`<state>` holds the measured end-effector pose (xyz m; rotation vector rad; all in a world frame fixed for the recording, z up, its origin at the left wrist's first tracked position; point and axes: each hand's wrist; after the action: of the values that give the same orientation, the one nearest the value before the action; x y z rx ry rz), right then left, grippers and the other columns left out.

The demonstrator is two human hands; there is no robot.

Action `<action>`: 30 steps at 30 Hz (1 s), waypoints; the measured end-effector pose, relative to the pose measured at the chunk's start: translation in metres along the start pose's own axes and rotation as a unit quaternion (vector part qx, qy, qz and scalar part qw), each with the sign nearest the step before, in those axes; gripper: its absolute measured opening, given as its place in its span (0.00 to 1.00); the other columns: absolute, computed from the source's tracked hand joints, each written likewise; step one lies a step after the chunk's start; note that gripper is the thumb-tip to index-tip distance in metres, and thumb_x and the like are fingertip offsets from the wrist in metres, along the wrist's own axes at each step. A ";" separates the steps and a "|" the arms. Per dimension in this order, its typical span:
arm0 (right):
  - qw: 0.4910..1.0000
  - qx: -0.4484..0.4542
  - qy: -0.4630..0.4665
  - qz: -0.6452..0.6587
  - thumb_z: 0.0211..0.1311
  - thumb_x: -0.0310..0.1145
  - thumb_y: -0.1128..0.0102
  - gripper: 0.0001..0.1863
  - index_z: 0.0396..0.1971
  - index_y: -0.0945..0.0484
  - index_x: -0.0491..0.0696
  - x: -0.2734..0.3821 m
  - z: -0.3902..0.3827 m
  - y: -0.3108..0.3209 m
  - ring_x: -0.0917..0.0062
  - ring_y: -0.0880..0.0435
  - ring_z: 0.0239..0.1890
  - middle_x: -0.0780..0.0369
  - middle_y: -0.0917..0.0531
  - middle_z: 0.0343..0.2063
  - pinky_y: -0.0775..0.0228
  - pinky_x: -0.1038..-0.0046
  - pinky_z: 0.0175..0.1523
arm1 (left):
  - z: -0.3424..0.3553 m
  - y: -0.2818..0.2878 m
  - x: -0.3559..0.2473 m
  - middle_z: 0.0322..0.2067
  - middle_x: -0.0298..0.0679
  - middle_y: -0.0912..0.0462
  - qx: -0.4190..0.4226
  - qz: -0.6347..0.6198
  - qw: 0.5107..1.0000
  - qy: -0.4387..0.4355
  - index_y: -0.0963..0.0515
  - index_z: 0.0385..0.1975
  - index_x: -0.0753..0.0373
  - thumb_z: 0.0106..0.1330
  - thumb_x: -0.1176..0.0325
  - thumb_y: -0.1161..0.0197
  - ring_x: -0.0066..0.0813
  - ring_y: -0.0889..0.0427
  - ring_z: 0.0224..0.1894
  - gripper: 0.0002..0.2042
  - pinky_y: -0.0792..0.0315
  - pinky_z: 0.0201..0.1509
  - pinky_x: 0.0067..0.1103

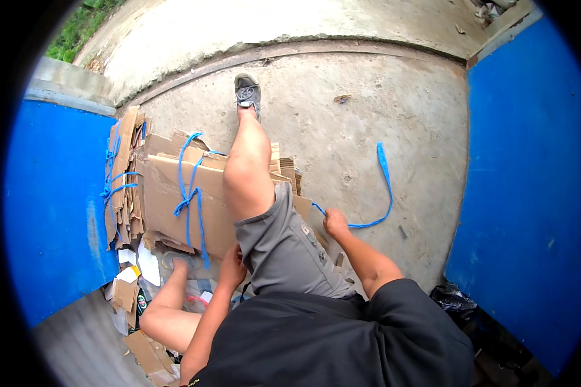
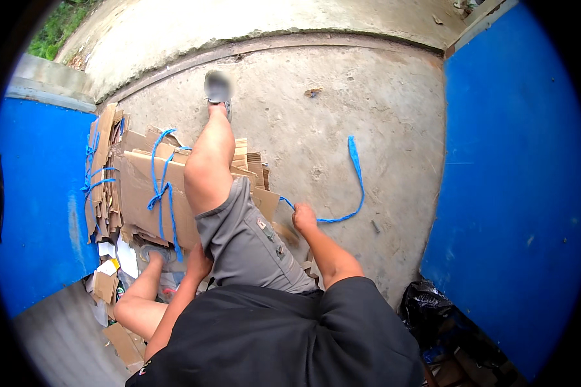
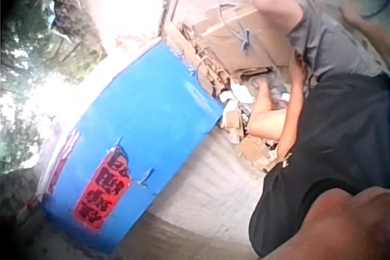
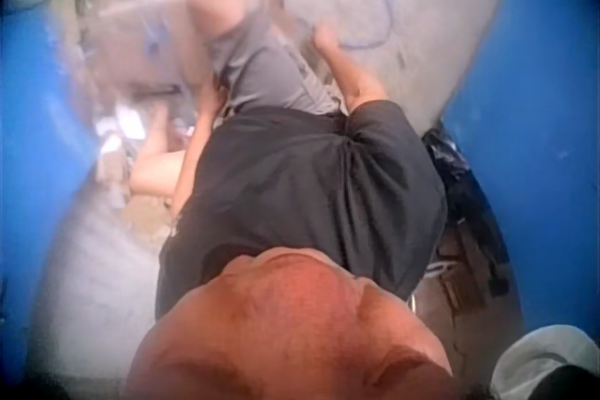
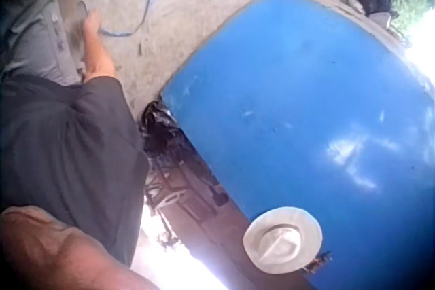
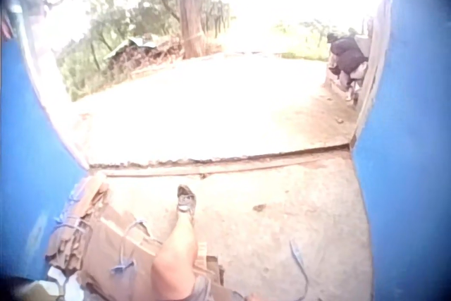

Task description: The person gathers sheets of cardboard from a pile, stacks them together, and ties them into a bundle with blue plastic twine.

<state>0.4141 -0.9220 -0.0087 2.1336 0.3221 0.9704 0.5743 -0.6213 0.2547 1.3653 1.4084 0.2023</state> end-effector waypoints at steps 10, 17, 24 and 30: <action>0.905 0.369 0.187 -0.103 0.59 0.33 0.47 0.11 0.38 0.18 0.49 0.007 -0.048 0.040 0.54 0.16 0.41 0.51 0.15 0.35 0.24 0.57 0.45 | 0.046 -0.021 0.021 0.50 0.54 0.18 0.051 -0.086 0.986 -0.130 0.25 0.56 0.66 0.66 0.69 0.40 0.50 0.21 0.57 0.19 0.29 0.60 0.34; 0.883 0.432 0.158 -0.094 0.61 0.34 0.46 0.11 0.39 0.19 0.48 0.060 -0.012 0.039 0.58 0.17 0.39 0.53 0.15 0.35 0.25 0.61 0.42 | 0.056 -0.059 0.020 0.64 0.44 0.27 0.209 -0.344 0.913 0.069 0.29 0.64 0.66 0.74 0.55 0.46 0.33 0.30 0.64 0.25 0.37 0.69 0.29; 0.914 0.379 0.098 -0.108 0.63 0.34 0.45 0.11 0.41 0.20 0.47 0.118 0.049 0.064 0.63 0.17 0.37 0.56 0.16 0.35 0.25 0.64 0.40 | 0.086 -0.114 0.054 0.48 0.43 0.14 0.222 -0.476 0.851 0.032 0.16 0.50 0.62 0.69 0.58 0.41 0.32 0.19 0.49 0.17 0.28 0.58 0.32; 0.943 0.331 0.013 -0.007 0.64 0.34 0.44 0.11 0.42 0.21 0.46 0.129 0.051 0.073 0.67 0.18 0.35 0.59 0.16 0.35 0.26 0.67 0.38 | 0.106 -0.147 0.097 0.49 0.43 0.15 0.167 -0.324 0.928 -0.082 0.17 0.50 0.63 0.65 0.56 0.33 0.32 0.21 0.51 0.20 0.30 0.59 0.33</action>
<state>0.5330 -0.9347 0.0919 2.7104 0.7643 0.9710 0.5938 -0.6496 0.0518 1.0726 1.7179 -0.5976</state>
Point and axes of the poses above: each hand's wrist, its own z-axis towards the middle knuckle, its own y-axis out of the back of the hand, x = y × z
